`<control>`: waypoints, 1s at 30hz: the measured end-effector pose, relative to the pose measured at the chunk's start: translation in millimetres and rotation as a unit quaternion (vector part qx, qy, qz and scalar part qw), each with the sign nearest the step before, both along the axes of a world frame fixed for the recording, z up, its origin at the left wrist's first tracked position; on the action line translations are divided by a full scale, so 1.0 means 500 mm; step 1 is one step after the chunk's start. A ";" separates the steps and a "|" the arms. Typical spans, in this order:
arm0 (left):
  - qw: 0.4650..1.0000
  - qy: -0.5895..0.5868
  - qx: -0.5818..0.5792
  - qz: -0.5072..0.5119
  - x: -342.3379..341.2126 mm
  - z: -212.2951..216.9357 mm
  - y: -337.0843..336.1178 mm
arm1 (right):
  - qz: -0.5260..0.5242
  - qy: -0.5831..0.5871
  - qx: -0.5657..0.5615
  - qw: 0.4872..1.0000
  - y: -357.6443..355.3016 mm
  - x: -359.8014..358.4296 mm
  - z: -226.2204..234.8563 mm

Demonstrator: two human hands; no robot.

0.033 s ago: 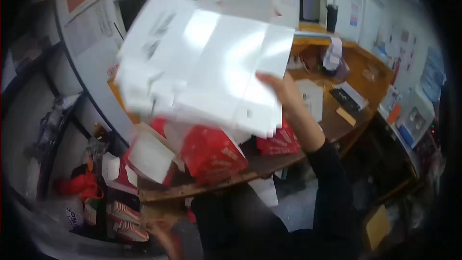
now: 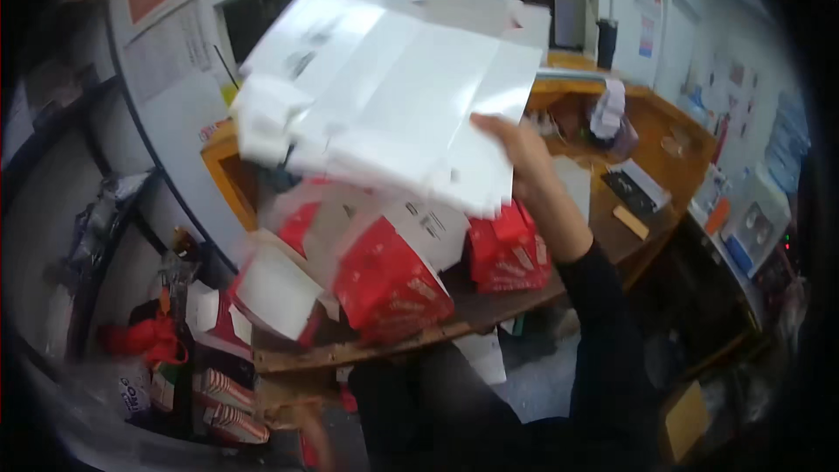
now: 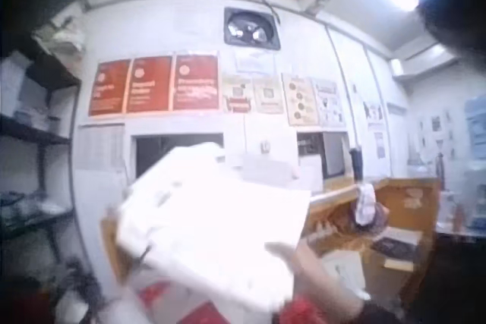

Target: The person assembles red and white branded cardboard boxes by folding the flat pieces into shape and tucking the flaps to secure the structure. The person works at a cluttered counter, handling the boxes one by one and stacking the finished units on the table.

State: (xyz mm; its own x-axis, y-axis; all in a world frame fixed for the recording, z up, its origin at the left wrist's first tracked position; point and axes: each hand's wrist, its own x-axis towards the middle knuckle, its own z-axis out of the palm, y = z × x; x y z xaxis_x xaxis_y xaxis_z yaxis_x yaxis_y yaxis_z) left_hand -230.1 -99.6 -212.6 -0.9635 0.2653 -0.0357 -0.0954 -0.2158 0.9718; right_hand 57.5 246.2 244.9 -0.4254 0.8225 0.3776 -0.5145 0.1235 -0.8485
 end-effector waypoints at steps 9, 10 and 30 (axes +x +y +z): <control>0.742 0.307 -0.596 0.000 0.339 0.018 0.175 | -0.080 0.119 -0.013 0.990 0.356 -0.407 0.087; 0.747 0.317 -0.584 -0.011 0.337 0.028 0.179 | -0.125 0.106 -0.002 0.986 0.403 -0.453 0.069; 0.825 0.500 -0.223 -0.142 0.293 -0.029 0.135 | -0.197 -0.498 0.379 0.755 0.062 0.018 0.145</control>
